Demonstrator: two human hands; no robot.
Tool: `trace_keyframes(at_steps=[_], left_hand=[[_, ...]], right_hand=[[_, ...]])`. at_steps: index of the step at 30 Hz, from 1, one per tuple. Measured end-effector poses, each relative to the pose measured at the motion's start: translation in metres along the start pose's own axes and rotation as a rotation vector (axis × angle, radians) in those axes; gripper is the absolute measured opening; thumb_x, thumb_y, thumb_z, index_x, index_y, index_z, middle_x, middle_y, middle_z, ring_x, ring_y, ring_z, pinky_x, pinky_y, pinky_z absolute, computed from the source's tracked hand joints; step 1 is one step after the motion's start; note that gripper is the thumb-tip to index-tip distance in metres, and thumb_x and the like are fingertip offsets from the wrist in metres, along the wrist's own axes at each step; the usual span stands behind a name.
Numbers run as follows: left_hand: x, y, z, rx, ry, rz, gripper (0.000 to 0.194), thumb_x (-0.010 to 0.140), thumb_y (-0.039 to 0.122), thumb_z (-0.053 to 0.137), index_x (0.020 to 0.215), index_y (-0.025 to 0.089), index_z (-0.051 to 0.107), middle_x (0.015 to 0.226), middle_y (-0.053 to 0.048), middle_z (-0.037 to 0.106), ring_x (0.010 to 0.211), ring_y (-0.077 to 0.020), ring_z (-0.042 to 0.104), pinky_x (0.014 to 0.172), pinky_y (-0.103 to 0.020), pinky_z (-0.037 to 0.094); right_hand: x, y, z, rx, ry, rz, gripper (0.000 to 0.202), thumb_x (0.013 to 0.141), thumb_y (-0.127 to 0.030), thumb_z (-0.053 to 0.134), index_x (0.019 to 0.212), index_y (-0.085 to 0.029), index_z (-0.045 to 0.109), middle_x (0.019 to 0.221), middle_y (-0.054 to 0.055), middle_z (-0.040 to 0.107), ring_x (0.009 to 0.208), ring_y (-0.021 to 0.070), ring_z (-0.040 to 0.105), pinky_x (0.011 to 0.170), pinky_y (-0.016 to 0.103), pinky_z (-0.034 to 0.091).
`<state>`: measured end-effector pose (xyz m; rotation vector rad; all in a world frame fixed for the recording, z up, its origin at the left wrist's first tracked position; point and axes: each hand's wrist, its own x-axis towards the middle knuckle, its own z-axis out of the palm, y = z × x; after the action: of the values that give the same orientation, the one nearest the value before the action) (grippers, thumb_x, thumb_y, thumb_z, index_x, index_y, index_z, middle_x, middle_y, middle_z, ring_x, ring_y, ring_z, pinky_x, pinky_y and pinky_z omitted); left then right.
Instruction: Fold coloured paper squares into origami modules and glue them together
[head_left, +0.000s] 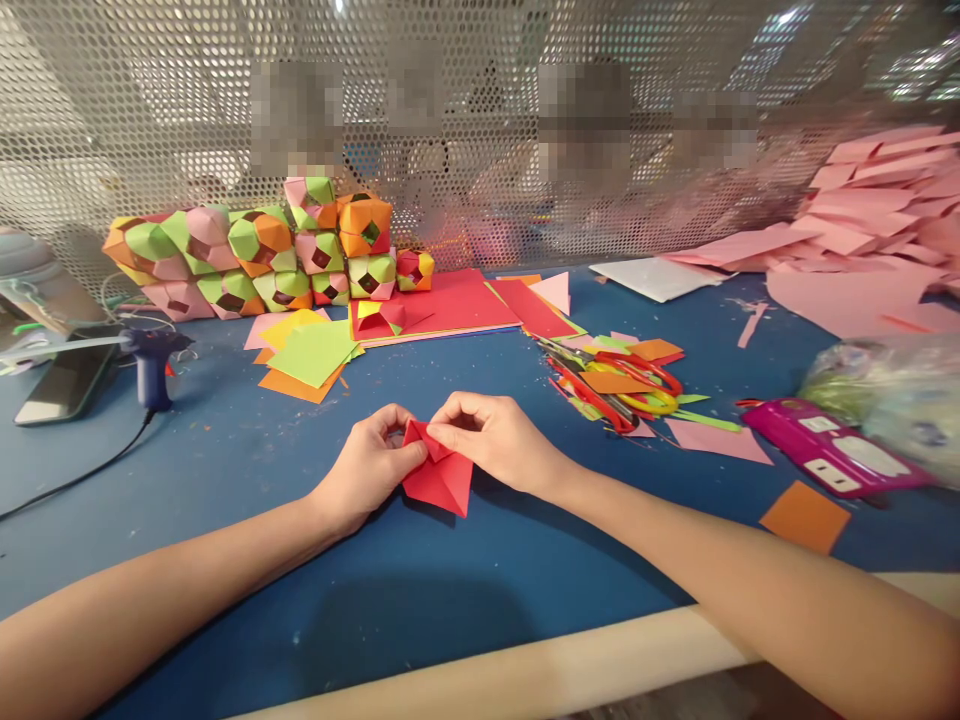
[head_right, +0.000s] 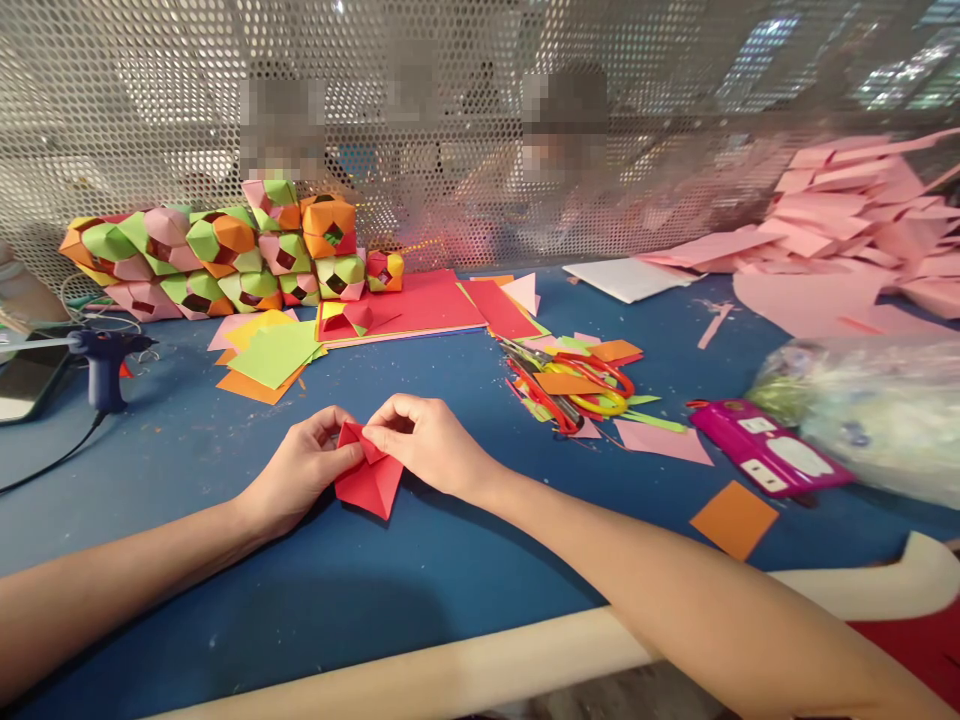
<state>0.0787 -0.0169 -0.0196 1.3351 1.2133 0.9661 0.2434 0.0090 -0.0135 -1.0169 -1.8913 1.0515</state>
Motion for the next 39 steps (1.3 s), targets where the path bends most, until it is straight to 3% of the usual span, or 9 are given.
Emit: trace_keyframes(at_steps=[4, 11, 15, 22, 27, 31, 35, 39], left_hand=[[0.0, -0.001, 0.0, -0.068, -0.045, -0.01, 0.014, 0.071, 0.019, 0.061, 0.077, 0.017, 0.048, 0.067, 0.006, 0.053, 0.059, -0.0074, 0.047, 0.053, -0.018, 0.036], [-0.001, 0.004, -0.001, -0.158, -0.132, -0.043, 0.022, 0.067, 0.009, 0.062, 0.08, 0.017, 0.047, 0.066, 0.007, 0.053, 0.061, -0.0064, 0.048, 0.056, -0.016, 0.037], [-0.002, 0.005, -0.004, -0.171, -0.157, -0.021, 0.017, 0.075, 0.022, 0.062, 0.084, 0.016, 0.05, 0.073, 0.004, 0.056, 0.067, -0.0079, 0.05, 0.063, -0.019, 0.04], [0.0, 0.004, -0.007, 0.101, -0.039, 0.042, 0.018, 0.079, 0.032, 0.059, 0.074, 0.015, 0.054, 0.067, 0.002, 0.055, 0.061, -0.0087, 0.046, 0.056, -0.02, 0.036], [0.0, 0.002, -0.006, 0.169, -0.049, 0.066, 0.014, 0.078, 0.03, 0.059, 0.08, 0.016, 0.059, 0.068, 0.001, 0.059, 0.062, -0.0101, 0.049, 0.057, -0.021, 0.039], [0.001, 0.001, -0.006, 0.18, 0.043, 0.101, 0.015, 0.077, 0.03, 0.06, 0.074, 0.016, 0.057, 0.063, 0.002, 0.056, 0.058, -0.0092, 0.047, 0.053, -0.02, 0.037], [0.001, 0.0, -0.006, 0.128, 0.123, 0.091, 0.015, 0.076, 0.029, 0.061, 0.072, 0.016, 0.055, 0.063, 0.003, 0.058, 0.059, -0.0094, 0.051, 0.054, -0.019, 0.039], [0.002, 0.0, -0.006, 0.176, 0.114, 0.098, 0.014, 0.077, 0.03, 0.061, 0.074, 0.017, 0.057, 0.065, 0.003, 0.06, 0.061, -0.0102, 0.053, 0.054, -0.019, 0.041]], right_hand=[[-0.001, -0.002, 0.001, -0.057, 0.049, -0.056, 0.01, 0.079, -0.021, 0.058, 0.071, -0.016, 0.061, 0.069, 0.0, 0.062, 0.063, 0.0105, 0.056, 0.06, 0.022, 0.044], [-0.001, 0.005, -0.003, -0.201, 0.109, -0.279, 0.013, 0.081, -0.015, 0.056, 0.07, -0.018, 0.062, 0.071, 0.0, 0.063, 0.067, 0.0111, 0.058, 0.065, 0.023, 0.045], [0.0, 0.007, -0.005, -0.251, 0.11, -0.37, 0.012, 0.082, -0.014, 0.057, 0.072, -0.017, 0.062, 0.072, 0.001, 0.063, 0.067, 0.0106, 0.058, 0.065, 0.023, 0.045], [-0.001, 0.009, -0.006, -0.294, 0.092, -0.45, 0.009, 0.081, -0.013, 0.059, 0.074, -0.016, 0.063, 0.07, 0.001, 0.06, 0.064, 0.0098, 0.056, 0.062, 0.022, 0.045], [-0.002, 0.01, -0.007, -0.4, 0.053, -0.521, 0.013, 0.085, -0.017, 0.054, 0.078, -0.015, 0.064, 0.072, 0.003, 0.062, 0.065, 0.011, 0.057, 0.062, 0.023, 0.045], [-0.002, 0.009, -0.006, -0.457, 0.071, -0.511, 0.012, 0.085, -0.023, 0.055, 0.089, -0.014, 0.063, 0.079, 0.005, 0.065, 0.069, 0.0135, 0.059, 0.066, 0.025, 0.047], [-0.003, 0.011, -0.004, -0.468, 0.13, -0.407, 0.012, 0.084, -0.02, 0.056, 0.076, -0.015, 0.063, 0.071, 0.003, 0.066, 0.062, 0.0126, 0.06, 0.06, 0.024, 0.046], [-0.003, 0.014, -0.003, -0.512, 0.15, -0.434, 0.017, 0.085, -0.018, 0.054, 0.071, -0.016, 0.064, 0.068, 0.003, 0.069, 0.06, 0.0127, 0.061, 0.059, 0.024, 0.045]])
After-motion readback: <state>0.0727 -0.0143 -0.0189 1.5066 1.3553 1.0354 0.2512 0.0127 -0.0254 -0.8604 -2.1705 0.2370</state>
